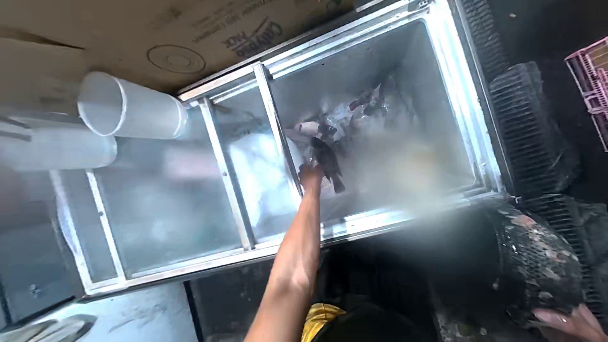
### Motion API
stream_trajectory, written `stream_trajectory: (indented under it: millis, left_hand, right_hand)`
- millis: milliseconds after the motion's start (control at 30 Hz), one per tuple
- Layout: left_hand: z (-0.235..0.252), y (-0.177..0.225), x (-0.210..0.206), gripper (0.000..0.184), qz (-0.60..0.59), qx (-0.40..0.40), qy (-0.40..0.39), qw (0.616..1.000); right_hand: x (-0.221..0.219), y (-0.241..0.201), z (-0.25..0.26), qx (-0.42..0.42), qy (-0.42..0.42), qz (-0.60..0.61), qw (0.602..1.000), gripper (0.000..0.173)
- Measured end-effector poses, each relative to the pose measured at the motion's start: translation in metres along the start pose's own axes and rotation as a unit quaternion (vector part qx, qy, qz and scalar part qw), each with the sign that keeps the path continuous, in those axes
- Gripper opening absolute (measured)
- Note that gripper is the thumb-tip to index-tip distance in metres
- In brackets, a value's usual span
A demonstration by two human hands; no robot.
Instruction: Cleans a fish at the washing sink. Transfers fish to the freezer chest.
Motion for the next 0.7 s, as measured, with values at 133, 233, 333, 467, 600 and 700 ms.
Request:
stream_trajectory:
  millis: [133, 233, 333, 467, 600, 700]
  left_hand:
    - [-0.069, -0.016, -0.023, 0.063, -0.032, -0.143, -0.095, 0.985]
    - [-0.146, -0.036, -0.008, 0.060, -0.021, -0.229, -0.149, 0.962]
    - [-0.212, -0.071, 0.027, 0.054, -0.035, -0.277, -0.151, 0.948]
    - [-0.268, -0.127, 0.083, 0.050, -0.067, -0.276, -0.048, 0.958]
    - [-0.286, -0.176, 0.124, 0.050, -0.080, -0.250, 0.045, 0.964]
    - [-0.278, -0.192, 0.138, 0.044, -0.084, -0.211, 0.079, 0.971]
  right_hand:
    - [-0.004, 0.005, 0.045, -0.029, -0.008, 0.023, 0.999, 0.078]
    - [-0.037, -0.008, 0.099, -0.066, -0.057, -0.006, 0.996, 0.089]
    - [-0.085, -0.008, 0.162, -0.078, -0.156, -0.025, 0.984, 0.085]
    - [-0.157, 0.023, 0.237, -0.111, -0.259, 0.028, 0.959, 0.076]
    - [-0.213, 0.067, 0.286, -0.180, -0.297, -0.036, 0.937, 0.055]
    - [-0.204, 0.089, 0.303, -0.201, -0.217, -0.326, 0.898, 0.064]
Point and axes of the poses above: each hand's wrist, its own z-axis towards the middle knuckle, its own x-axis out of the back of the hand, y = z × x, the point moved 5 cm from there along z, towards the middle knuckle, and after that the axes turned 13 degrees about -y, right-handed, at the moved point
